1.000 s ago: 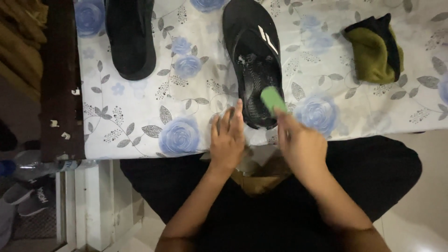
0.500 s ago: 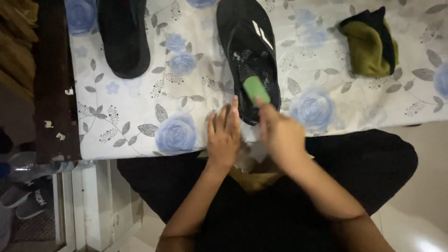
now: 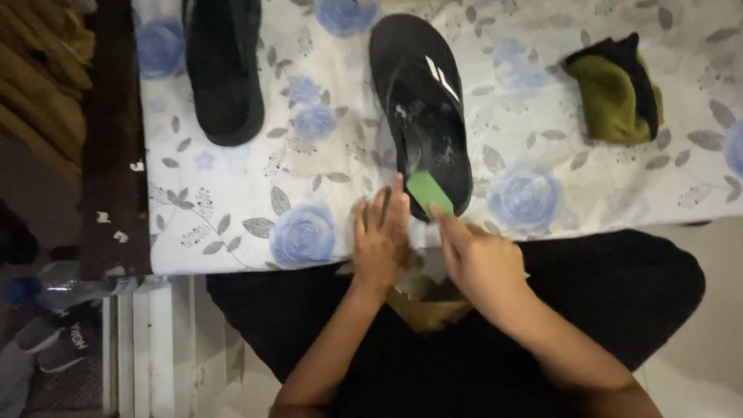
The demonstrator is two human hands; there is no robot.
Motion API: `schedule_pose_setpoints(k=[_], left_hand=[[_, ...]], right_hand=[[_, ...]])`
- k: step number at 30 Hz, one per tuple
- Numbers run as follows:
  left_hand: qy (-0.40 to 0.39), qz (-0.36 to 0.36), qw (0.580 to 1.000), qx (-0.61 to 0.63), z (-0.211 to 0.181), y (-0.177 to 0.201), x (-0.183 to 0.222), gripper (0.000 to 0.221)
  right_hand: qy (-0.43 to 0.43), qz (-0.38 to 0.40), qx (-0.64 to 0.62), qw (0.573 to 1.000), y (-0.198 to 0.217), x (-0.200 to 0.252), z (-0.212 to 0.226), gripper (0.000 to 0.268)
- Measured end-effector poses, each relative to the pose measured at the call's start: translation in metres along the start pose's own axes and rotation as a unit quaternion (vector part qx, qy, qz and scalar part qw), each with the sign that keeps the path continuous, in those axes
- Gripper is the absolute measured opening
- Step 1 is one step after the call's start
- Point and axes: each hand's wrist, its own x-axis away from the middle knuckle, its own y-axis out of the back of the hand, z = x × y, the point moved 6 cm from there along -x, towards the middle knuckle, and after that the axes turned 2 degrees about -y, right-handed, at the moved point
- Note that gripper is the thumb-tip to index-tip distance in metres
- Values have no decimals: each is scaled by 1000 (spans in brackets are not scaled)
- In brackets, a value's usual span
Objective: Cleaning a black shoe by applying a white substance and scrubbing it with a small green brush.
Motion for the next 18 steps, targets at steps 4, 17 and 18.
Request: schedule_pose_setpoints(k=[4, 17, 18], left_hand=[[-4, -1, 999, -35, -3, 10, -13, 58], [20, 166, 986, -14, -3, 13, -17, 68], [22, 169, 985, -12, -3, 12, -15, 68]], right_hand=[[-18, 61, -182, 981, 30, -24, -16, 17], [129, -298, -71, 943, 29, -208, -54, 28], [119, -329, -21, 936, 25, -222, -54, 30]])
